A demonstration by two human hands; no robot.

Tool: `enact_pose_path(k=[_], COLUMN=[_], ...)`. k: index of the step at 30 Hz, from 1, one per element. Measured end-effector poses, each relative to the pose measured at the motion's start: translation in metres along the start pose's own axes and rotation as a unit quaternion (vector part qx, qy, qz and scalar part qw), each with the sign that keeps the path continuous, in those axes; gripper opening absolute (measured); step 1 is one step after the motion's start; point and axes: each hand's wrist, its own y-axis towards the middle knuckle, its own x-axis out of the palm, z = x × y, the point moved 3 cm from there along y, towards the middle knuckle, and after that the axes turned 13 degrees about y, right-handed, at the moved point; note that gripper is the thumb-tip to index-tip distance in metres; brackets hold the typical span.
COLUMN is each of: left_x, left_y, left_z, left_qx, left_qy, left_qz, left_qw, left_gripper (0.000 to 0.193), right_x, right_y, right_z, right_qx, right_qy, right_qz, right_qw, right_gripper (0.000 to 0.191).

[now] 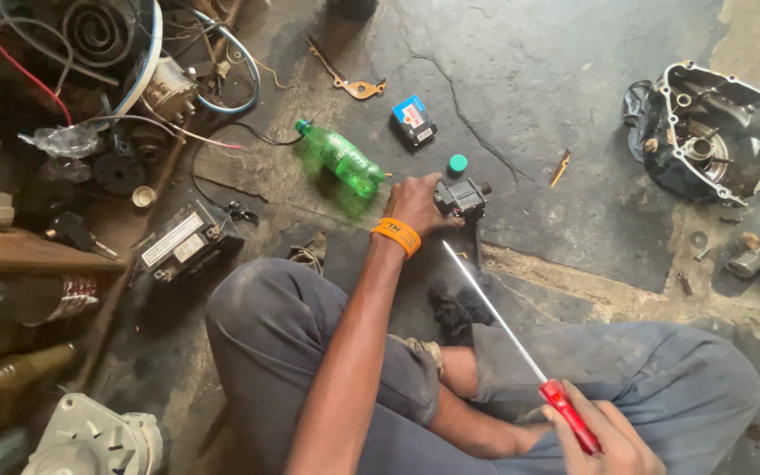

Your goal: The person sits cross-legged on the workshop floor and uses a long red-handled screwdriver to unscrew and adjust screws on a small black carburetor-like component, holding the part steady with the other hand and repositioning it repeatedly while working on different screws.

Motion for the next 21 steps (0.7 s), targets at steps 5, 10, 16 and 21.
enact_pose_path(k=[5,10,16,21], left_x=[0.003,0.006,0.014,0.013], left_y=[-0.001,0.005,0.003,0.004], left_z=[-0.001,-0.006,-0.011,-0.014], left_qx=[-0.006,0.004,0.041,0.026], left_qy=[0.002,0.001,0.008,0.000], left_qz=[-0.002,0.011,0.026,0.010], left_qw=[1.000,1.000,0.999,1.000], left_gripper=[0.073,0.077,0.080,0.073], right_x=[0.003,0.020,0.053,0.082], right_y=[0.000,-0.016,-0.044,-0.057], right_z=[-0.003,0.065,0.123,0.118], right_qx=[0.013,0.286,0.570,0.513], right_qy=[-0.013,0.281,0.659,0.738], right_qz=[-0.006,-0.056,-0.278,-0.344], right_qw=[1.000,0.914,0.404,0.272], right_gripper=[0.034,0.030,0.053,0.055])
